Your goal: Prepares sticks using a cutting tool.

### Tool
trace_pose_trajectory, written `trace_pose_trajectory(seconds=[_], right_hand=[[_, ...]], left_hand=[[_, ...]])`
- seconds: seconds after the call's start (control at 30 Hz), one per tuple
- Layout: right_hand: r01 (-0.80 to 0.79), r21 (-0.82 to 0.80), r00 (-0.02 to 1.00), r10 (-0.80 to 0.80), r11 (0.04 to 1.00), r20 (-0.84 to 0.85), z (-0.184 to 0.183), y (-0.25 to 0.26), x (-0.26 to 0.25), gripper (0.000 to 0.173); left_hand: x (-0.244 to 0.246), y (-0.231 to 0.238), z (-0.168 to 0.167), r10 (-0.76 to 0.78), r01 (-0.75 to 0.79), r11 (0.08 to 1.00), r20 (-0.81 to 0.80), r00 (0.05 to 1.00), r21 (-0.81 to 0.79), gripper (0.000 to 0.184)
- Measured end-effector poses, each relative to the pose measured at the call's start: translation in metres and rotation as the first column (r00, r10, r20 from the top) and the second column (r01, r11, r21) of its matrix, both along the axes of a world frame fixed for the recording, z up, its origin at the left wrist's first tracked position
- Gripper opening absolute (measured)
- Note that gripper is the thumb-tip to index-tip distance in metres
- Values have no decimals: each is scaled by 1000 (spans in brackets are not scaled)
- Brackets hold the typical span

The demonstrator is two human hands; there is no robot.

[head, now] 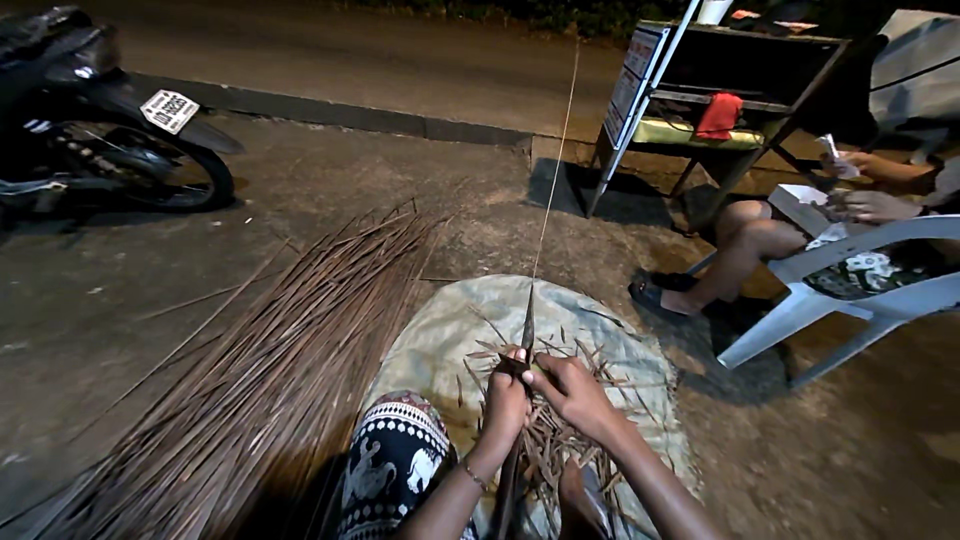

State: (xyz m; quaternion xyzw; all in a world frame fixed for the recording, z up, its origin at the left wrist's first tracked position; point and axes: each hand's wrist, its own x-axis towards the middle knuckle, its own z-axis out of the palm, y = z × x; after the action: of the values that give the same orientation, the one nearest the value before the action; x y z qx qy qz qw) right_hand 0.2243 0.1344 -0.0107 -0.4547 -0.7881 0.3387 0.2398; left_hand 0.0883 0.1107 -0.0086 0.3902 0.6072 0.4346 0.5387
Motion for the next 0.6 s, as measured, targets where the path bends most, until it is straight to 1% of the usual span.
trace_pose_trajectory(seconds=[0.13,0.2,0.37,0.47,0.6], right_hand=[[-2,1,1000,2,1000,20,2,0,2,49],[18,35,1000,-18,999,6,-4,3,6,50],[97,83,994,-93,992,-56,-27,13,22,52],[109,99,992,-102,989,-75,-32,15,26,51],[123,110,991,-116,986,-73,-35,19,33,52]], left_hand=[[-1,0,-2,18,-19,999,27,999,38,25],[-2,0,-2,9,-12,999,58,998,53,27],[-5,-2,-4,-106,99,988,57,993,121,28],[-5,-2,-5,-135,126,986,73,988,112,27],[-4,-2,-7,-186,176,979,92,978,103,30]])
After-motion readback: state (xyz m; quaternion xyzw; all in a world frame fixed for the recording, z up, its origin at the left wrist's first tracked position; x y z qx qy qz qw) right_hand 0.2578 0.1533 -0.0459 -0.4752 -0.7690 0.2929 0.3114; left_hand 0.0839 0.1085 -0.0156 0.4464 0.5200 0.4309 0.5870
